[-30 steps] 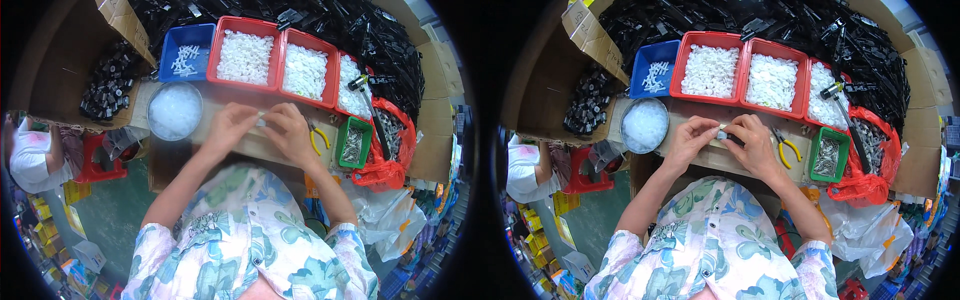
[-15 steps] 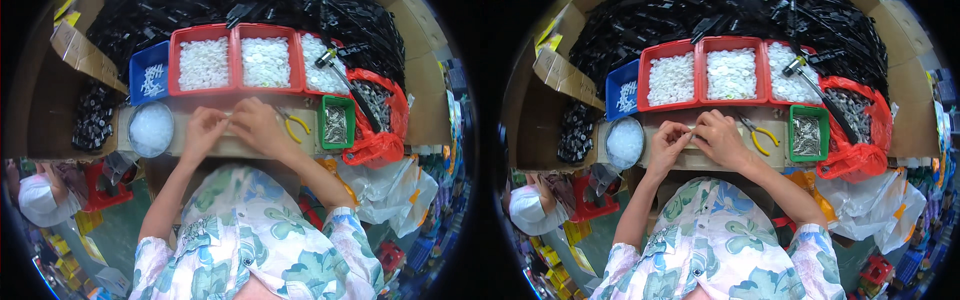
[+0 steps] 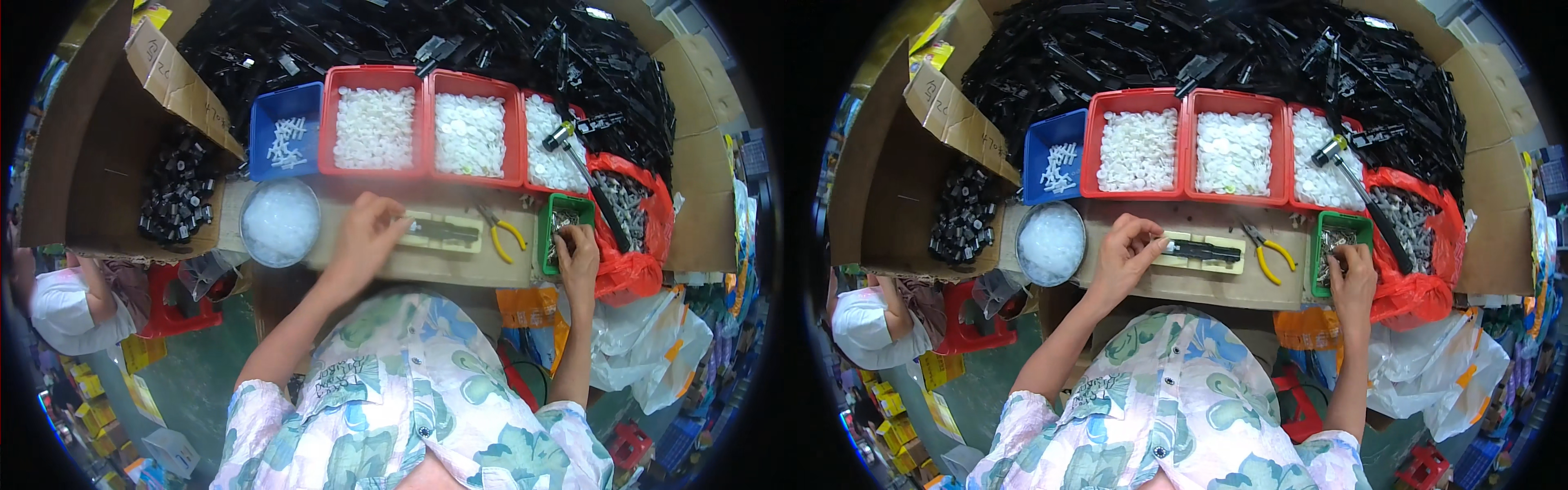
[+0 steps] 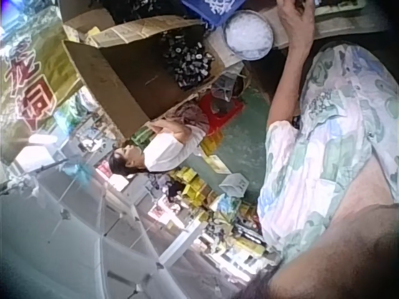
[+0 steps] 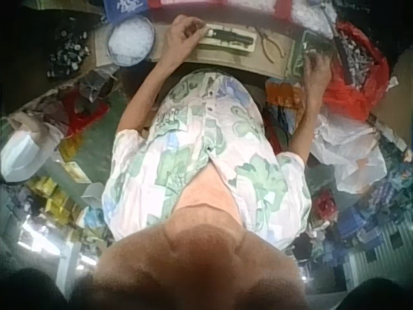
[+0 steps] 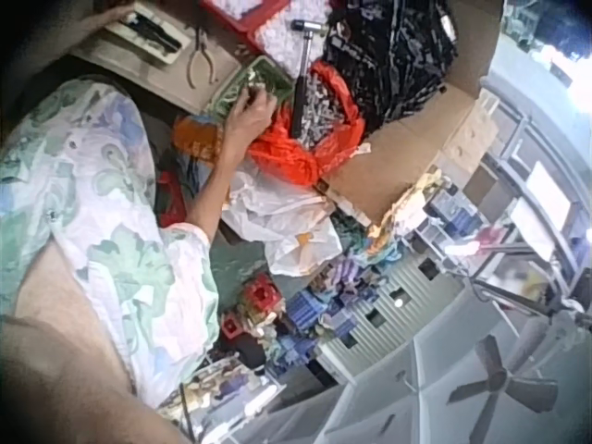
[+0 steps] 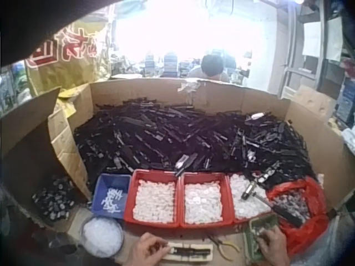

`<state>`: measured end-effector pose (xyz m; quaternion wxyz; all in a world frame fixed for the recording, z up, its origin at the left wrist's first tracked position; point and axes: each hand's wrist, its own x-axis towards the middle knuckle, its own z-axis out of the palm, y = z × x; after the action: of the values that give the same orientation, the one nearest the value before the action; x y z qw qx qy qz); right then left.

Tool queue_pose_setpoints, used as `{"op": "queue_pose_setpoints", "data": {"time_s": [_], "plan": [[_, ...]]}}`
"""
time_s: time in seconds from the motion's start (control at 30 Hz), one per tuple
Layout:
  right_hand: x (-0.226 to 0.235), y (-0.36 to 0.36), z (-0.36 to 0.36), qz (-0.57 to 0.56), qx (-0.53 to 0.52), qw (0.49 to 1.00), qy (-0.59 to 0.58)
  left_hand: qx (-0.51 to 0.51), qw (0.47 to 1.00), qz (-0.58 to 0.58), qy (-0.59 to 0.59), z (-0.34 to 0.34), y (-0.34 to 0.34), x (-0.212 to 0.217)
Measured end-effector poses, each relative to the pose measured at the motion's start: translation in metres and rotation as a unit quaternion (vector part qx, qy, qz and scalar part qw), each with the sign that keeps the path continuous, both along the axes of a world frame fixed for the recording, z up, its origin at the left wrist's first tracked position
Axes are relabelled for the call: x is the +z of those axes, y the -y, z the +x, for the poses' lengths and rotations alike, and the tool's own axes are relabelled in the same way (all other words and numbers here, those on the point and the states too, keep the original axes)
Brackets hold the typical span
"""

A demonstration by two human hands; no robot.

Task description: The person assembles small lock mechanisms by hand, inserting white plastic components and metal pins into a wooden jig. They use pliers to secure the pins and repeatedly dip the assembled units into a bowl of white liquid before placing them into a blue bin.

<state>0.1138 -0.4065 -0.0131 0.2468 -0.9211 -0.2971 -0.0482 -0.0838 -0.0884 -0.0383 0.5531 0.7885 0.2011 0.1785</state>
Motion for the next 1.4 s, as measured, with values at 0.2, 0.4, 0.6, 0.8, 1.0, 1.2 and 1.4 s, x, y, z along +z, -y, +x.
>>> {"op": "queue_pose_setpoints", "data": {"time_s": [0.2,0.4,0.6,0.8,1.0,1.2,1.4], "plan": [[0.001,-0.004,0.005,-0.022,0.01,1.0,0.011,0.033,0.971,0.226,0.07,0.027,-0.036,0.037],[0.004,0.004,-0.001,0.048,-0.019,0.997,-0.055,0.008,0.927,0.374,-0.011,0.071,-0.078,0.024],[0.017,0.008,-0.013,0.086,-0.017,0.994,-0.061,-0.008,0.906,0.42,-0.055,0.084,-0.084,0.02],[0.032,-0.043,-0.033,0.128,0.092,0.985,-0.067,0.02,0.998,0.061,-0.014,0.068,-0.064,0.046],[0.049,-0.124,-0.054,0.185,0.265,0.94,-0.111,-0.022,0.89,-0.455,0.015,0.034,-0.017,0.05],[0.045,-0.15,-0.064,0.171,0.318,0.911,-0.199,-0.087,0.834,-0.546,0.01,0.018,0.003,0.03],[0.042,-0.146,-0.061,0.151,0.325,0.883,-0.302,-0.108,0.842,-0.529,0.007,0.018,0.006,0.031]]}}
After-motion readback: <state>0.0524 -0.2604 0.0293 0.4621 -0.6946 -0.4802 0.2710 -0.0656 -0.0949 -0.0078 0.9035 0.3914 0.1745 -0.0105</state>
